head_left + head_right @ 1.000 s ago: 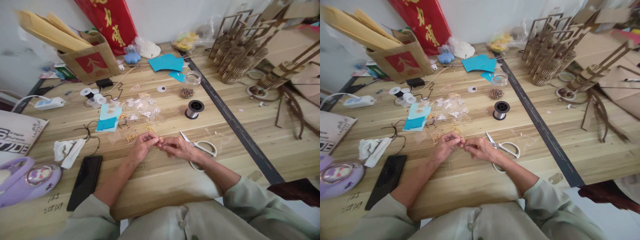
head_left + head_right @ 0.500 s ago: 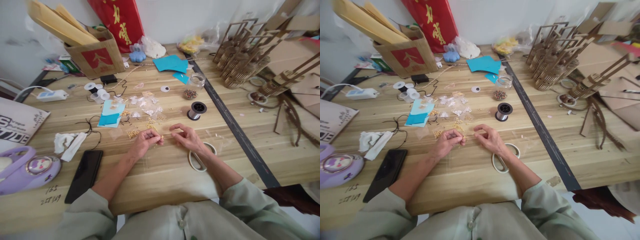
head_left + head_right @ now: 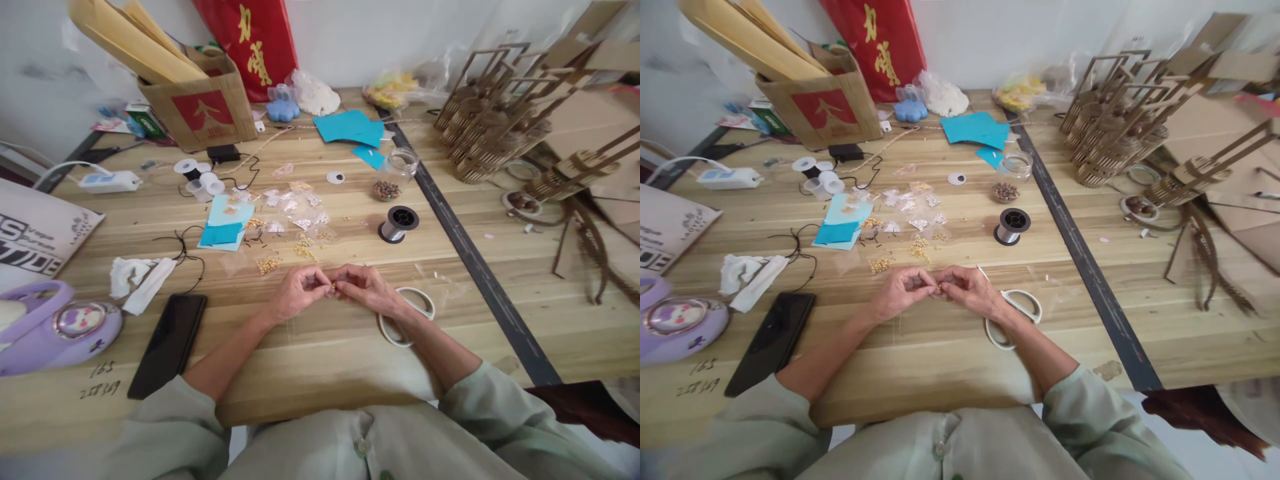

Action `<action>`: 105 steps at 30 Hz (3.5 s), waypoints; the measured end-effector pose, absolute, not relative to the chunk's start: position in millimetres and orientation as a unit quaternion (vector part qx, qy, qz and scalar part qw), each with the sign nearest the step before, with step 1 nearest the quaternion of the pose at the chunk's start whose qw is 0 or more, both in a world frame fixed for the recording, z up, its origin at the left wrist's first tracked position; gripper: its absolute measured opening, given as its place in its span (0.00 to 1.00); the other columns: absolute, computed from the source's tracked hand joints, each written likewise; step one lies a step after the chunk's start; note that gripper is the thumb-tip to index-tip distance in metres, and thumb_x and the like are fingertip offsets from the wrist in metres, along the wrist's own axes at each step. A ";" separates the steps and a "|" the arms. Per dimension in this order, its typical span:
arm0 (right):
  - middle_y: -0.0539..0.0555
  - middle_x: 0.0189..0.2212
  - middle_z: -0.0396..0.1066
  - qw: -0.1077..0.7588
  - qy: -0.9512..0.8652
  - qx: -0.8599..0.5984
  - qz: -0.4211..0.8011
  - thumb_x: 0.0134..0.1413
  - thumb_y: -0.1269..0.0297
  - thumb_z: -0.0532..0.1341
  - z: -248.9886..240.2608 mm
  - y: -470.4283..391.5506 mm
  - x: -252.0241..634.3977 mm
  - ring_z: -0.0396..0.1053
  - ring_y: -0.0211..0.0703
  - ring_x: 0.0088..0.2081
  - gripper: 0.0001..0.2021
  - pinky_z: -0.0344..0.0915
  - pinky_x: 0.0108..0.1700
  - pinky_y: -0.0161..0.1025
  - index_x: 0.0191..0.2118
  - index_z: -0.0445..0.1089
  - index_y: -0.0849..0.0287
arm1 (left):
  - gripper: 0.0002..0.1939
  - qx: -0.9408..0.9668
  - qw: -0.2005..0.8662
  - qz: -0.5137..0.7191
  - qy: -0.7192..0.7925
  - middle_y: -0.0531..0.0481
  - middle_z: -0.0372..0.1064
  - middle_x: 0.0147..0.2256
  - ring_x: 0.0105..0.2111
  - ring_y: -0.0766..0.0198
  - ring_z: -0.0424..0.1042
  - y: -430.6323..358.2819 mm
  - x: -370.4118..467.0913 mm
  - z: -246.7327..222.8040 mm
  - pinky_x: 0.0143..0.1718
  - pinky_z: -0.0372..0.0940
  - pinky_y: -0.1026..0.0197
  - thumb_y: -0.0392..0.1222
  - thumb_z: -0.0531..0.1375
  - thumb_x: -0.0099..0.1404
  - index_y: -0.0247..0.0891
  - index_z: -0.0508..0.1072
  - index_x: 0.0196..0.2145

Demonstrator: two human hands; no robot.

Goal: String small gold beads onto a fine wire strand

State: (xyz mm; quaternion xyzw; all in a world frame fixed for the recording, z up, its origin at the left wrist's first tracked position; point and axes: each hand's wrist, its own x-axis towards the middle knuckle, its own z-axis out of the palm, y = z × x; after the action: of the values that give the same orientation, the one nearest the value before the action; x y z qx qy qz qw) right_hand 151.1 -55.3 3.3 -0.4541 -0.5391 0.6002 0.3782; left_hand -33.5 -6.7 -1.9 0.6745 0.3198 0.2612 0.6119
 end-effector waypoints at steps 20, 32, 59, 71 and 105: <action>0.53 0.26 0.73 0.362 -0.488 -0.403 0.685 0.50 0.57 0.64 -8.1 -48.2 153.4 0.69 0.32 0.23 0.16 0.65 0.23 0.28 0.38 0.71 0.66 | 0.02 0.809 0.378 0.369 0.257 0.46 0.74 0.32 0.36 0.63 0.73 -18.3 -33.4 -1.2 0.40 0.67 0.60 0.34 0.58 0.61 0.37 0.71 0.31; 0.54 0.26 0.75 0.406 -0.473 -0.418 0.660 0.49 0.55 0.64 -7.1 -46.6 157.6 0.72 0.35 0.24 0.16 0.67 0.25 0.30 0.35 0.69 0.66 | 0.03 0.745 0.459 0.377 0.305 0.46 0.74 0.33 0.35 0.62 0.73 -16.2 -32.6 0.0 0.39 0.68 0.60 0.37 0.60 0.59 0.36 0.71 0.29; 0.52 0.24 0.72 0.441 -0.545 -0.443 0.559 0.58 0.56 0.56 -4.8 -55.4 145.7 0.70 0.35 0.22 0.12 0.69 0.26 0.33 0.38 0.66 0.62 | 0.07 0.645 0.607 0.321 0.337 0.51 0.70 0.26 0.27 0.67 0.70 -11.2 -31.6 -2.8 0.32 0.66 0.64 0.42 0.62 0.58 0.34 0.70 0.29; 0.51 0.23 0.72 0.412 -0.584 -0.475 0.514 0.59 0.58 0.55 -4.0 -55.9 146.8 0.68 0.34 0.21 0.14 0.65 0.25 0.30 0.46 0.63 0.61 | 0.08 0.571 0.695 0.296 0.321 0.50 0.72 0.26 0.27 0.65 0.71 -5.7 -33.8 -10.6 0.33 0.66 0.62 0.43 0.62 0.58 0.34 0.71 0.30; 0.47 0.22 0.64 0.379 -0.672 -0.499 0.394 0.55 0.65 0.58 -8.1 -57.9 145.1 0.60 0.32 0.23 0.05 0.57 0.25 0.29 0.36 0.66 0.61 | 0.09 0.597 0.618 0.312 0.404 0.51 0.71 0.22 0.23 0.67 0.69 -8.2 -27.1 -4.4 0.28 0.63 0.65 0.43 0.65 0.51 0.33 0.73 0.24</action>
State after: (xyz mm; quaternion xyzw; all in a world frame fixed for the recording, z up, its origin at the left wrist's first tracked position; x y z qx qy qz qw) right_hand 145.1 -57.9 -8.1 -0.4993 -0.6724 0.3938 0.3788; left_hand -27.1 -8.2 -4.4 0.5975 0.4043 0.3117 0.6184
